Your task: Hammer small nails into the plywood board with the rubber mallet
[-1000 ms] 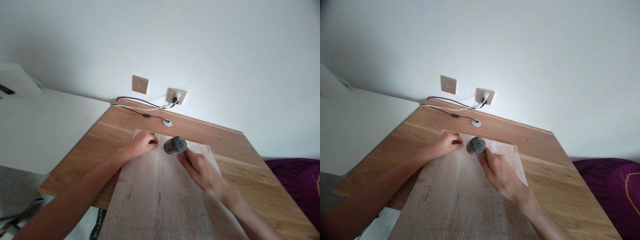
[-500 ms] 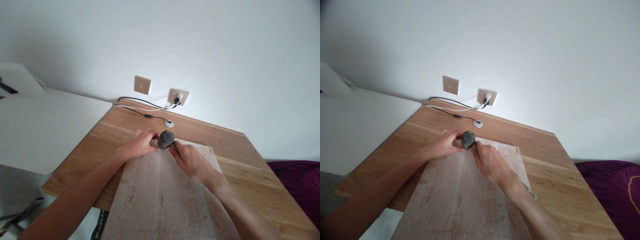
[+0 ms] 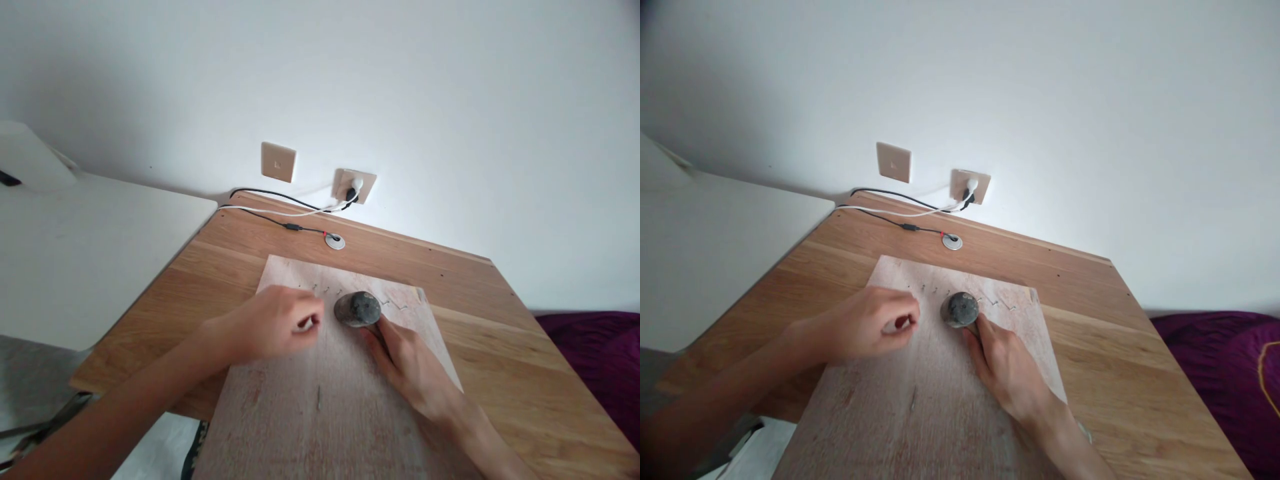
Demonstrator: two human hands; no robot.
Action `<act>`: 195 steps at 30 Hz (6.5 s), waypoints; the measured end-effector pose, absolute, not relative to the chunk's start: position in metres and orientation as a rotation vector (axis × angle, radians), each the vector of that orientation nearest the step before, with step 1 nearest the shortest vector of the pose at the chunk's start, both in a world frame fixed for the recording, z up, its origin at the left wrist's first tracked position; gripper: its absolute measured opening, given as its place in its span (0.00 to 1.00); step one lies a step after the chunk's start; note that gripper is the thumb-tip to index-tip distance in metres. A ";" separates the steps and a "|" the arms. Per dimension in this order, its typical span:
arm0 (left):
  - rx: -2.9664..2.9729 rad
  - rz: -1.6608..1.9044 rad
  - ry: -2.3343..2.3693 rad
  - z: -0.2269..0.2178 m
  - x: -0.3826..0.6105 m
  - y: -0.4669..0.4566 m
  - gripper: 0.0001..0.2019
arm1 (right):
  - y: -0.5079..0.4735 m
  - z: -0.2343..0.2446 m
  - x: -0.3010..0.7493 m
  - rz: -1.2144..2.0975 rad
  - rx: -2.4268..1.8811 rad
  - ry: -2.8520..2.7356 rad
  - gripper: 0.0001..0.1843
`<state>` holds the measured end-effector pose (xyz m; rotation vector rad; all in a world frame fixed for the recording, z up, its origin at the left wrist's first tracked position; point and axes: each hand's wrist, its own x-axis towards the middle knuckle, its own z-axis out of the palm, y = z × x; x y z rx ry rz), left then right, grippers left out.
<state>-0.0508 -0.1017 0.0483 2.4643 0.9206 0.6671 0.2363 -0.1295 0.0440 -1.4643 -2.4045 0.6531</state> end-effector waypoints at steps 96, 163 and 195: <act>2.084 1.065 1.191 -0.001 -0.071 -0.053 0.04 | -0.124 0.037 0.238 0.601 -1.506 -2.444 0.10; 2.172 1.056 1.232 -0.011 -0.070 -0.049 0.04 | -0.071 0.080 0.163 0.376 -1.378 -2.636 0.09; 2.088 1.028 1.234 -0.004 -0.071 -0.051 0.05 | -0.107 0.073 0.168 0.728 -1.388 -2.337 0.09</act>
